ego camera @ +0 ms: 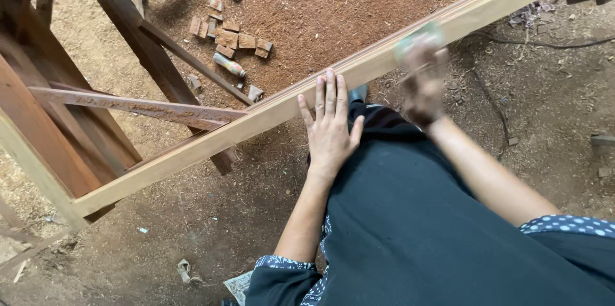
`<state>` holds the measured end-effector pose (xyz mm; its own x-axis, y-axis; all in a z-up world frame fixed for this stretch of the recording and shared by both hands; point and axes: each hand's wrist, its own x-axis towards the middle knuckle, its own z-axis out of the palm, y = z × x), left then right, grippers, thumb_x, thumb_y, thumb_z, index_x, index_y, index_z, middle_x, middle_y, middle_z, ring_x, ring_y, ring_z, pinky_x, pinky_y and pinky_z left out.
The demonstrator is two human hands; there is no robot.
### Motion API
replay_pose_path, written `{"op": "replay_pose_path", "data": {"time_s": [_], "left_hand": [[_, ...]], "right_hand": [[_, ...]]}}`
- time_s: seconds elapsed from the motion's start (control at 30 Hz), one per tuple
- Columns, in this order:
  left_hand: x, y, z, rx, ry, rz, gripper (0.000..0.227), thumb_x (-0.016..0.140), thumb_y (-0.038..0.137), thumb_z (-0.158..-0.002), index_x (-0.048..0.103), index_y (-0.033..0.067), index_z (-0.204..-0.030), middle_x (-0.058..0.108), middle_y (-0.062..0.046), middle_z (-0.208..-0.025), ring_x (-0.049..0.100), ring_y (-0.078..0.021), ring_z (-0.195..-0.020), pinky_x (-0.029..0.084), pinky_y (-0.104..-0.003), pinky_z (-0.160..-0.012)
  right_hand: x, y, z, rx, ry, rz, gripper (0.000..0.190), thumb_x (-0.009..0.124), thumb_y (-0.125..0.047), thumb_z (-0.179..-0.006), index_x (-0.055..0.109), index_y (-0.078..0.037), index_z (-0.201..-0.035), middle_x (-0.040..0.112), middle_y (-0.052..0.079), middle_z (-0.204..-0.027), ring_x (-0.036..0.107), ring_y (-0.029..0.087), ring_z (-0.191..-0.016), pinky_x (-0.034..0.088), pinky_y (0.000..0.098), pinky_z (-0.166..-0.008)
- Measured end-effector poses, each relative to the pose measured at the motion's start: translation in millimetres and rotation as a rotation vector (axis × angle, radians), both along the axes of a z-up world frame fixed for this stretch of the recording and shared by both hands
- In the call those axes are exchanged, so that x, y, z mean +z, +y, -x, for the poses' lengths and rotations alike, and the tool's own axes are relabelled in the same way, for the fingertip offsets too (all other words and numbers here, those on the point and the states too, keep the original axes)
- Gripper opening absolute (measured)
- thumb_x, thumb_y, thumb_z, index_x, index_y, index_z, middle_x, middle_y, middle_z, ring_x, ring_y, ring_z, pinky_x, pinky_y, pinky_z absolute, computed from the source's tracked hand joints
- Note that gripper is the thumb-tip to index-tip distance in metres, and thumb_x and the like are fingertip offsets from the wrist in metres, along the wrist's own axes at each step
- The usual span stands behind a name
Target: The person sands the surface and edges of a wooden frame by hand using a piece of sandpaper.
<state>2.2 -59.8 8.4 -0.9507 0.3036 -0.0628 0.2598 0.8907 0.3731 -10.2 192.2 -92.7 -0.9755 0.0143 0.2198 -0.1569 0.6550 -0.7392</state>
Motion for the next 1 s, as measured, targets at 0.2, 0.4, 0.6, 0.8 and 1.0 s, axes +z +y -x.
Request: {"op": "replay_pose_path", "data": {"time_s": [0.2,0.4,0.6,0.8,1.0], "left_hand": [[1.8,2.0,1.1,0.008,-0.020,-0.024,0.095,0.063,0.050,-0.092,0.022,0.0051,-0.165,0.013,-0.014,-0.173,0.007,-0.0259,-0.162,-0.007,-0.058,-0.128],[5.3,2.0,3.7,-0.004,-0.009,-0.030,0.094,0.063,0.050,-0.092,0.022,0.0044,-0.164,0.015,-0.014,-0.173,0.008,-0.0261,-0.161,-0.007,-0.058,-0.128],[-5.7,5.7,8.9,-0.003,0.038,-0.002,0.092,0.065,0.048,-0.094,0.022,0.0088,-0.166,0.016,-0.009,-0.175,0.009,-0.0222,-0.163,-0.007,-0.055,-0.130],[-8.0,11.4,11.4,0.033,0.020,0.045,0.094,0.067,0.048,-0.090,0.024,0.0115,-0.165,0.018,-0.008,-0.174,0.010,-0.0226,-0.161,-0.008,-0.055,-0.128],[-0.4,22.6,13.6,0.093,0.004,-0.022,0.096,0.068,0.049,-0.088,0.024,0.0105,-0.164,0.017,-0.008,-0.173,0.010,-0.0247,-0.161,-0.009,-0.058,-0.127]], "right_hand": [[6.1,11.5,10.6,0.166,0.134,-1.487,0.042,0.038,-0.017,-0.115,0.047,-0.024,-0.155,0.052,-0.002,-0.156,0.042,0.012,-0.147,0.027,0.0355,-0.129],[40.2,1.4,16.5,-0.010,0.180,-0.210,0.044,0.036,-0.018,-0.114,0.052,-0.012,-0.155,0.055,0.014,-0.156,0.039,0.032,-0.151,0.017,0.0451,-0.132],[60.1,30.3,21.8,-0.219,-0.382,1.060,0.035,0.062,-0.010,-0.108,0.056,-0.001,-0.141,0.049,0.031,-0.139,0.051,0.036,-0.134,0.033,0.0546,-0.126],[50.5,43.2,48.0,-0.225,0.112,0.265,0.043,0.039,-0.022,-0.112,0.040,-0.014,-0.155,0.046,0.010,-0.160,0.039,0.027,-0.153,0.024,0.0446,-0.131],[57.7,24.9,11.1,0.167,0.118,-0.276,0.037,0.046,-0.014,-0.113,0.062,-0.019,-0.146,0.063,0.002,-0.143,0.056,0.021,-0.141,0.038,0.0374,-0.131]]}}
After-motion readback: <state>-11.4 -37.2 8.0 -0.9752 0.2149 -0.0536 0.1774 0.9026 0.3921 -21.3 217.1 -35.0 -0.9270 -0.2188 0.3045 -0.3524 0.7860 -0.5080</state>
